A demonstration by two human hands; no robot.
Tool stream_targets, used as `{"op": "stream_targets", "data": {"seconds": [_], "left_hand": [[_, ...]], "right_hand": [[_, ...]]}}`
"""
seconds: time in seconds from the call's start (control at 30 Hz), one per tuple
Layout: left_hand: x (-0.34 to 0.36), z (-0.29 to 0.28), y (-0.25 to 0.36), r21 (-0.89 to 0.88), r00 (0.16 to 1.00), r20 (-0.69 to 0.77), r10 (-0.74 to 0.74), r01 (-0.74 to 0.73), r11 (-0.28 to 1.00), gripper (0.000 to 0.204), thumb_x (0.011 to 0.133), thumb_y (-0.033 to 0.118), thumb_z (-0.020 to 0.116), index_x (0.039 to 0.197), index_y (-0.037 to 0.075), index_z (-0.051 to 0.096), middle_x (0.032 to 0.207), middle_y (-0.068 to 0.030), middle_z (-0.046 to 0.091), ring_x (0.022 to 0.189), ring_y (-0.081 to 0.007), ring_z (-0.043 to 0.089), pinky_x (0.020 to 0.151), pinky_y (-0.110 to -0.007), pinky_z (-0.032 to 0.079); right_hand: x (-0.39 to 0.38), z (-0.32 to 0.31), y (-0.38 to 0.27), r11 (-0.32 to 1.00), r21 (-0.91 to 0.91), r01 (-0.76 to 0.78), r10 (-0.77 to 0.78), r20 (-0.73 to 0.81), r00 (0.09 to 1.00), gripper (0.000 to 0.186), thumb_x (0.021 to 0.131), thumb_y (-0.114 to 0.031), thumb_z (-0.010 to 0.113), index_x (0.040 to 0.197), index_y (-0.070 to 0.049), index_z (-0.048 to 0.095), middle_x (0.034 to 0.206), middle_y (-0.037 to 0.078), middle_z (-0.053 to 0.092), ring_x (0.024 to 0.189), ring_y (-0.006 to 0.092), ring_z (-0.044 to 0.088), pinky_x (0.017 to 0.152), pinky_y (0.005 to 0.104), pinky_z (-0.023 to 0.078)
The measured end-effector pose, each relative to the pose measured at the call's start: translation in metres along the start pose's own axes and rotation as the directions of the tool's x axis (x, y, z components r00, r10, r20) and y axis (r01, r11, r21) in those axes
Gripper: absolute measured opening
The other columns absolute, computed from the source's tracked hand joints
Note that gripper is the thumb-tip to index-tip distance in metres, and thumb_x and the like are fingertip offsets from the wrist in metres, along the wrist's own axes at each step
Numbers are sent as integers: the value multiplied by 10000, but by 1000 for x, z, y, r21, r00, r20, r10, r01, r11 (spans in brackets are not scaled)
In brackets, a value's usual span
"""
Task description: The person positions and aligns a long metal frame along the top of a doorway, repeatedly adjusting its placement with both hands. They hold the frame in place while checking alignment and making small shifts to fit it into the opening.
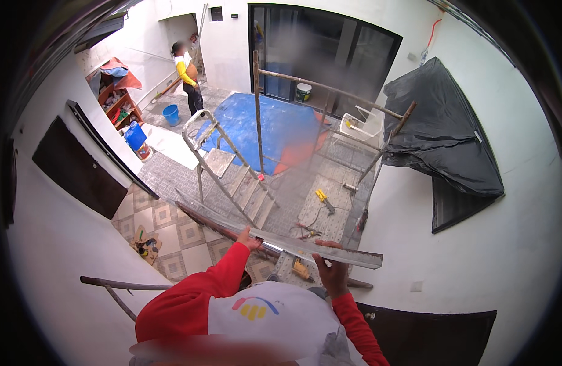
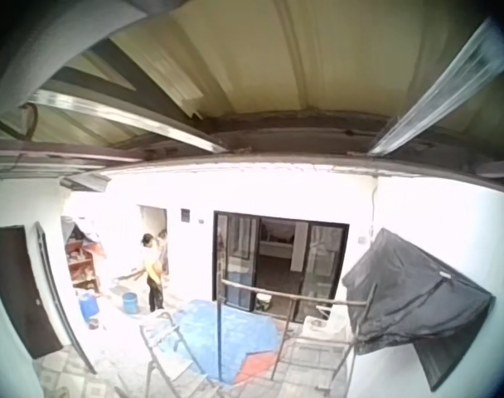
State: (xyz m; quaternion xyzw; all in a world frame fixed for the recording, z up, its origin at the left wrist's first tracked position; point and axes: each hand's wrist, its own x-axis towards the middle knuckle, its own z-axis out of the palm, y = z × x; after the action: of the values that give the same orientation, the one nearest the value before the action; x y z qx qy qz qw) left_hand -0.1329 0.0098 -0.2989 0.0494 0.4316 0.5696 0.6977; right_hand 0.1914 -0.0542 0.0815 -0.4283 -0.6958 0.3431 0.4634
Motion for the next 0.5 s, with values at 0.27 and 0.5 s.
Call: {"op": "stream_targets", "data": {"seconds": [0.27,0.5], "left_hand": [[6,11,3,-60,996,28,89,-87,994,537,918,435,656,1227,26,494,1120,-132,578,993,-300,598,862,-454,518],[-100,138,78,-184,995,96,23,-6,983,638,875,587,655,1204,57,520,1104,-121,618,1022,-305,629,874,-477,542]], "right_hand": [[3,-41,-16,1000,-4,-28,27,-85,996,300,911,-201,696,1103,-9,567,1126,153,649,1039,284,664,916,407,519],[3,-106,-56,975,220,-10,104,-418,902,473,920,-392,664,1157,-34,466,1061,234,673,995,288,665,795,395,580]]}}
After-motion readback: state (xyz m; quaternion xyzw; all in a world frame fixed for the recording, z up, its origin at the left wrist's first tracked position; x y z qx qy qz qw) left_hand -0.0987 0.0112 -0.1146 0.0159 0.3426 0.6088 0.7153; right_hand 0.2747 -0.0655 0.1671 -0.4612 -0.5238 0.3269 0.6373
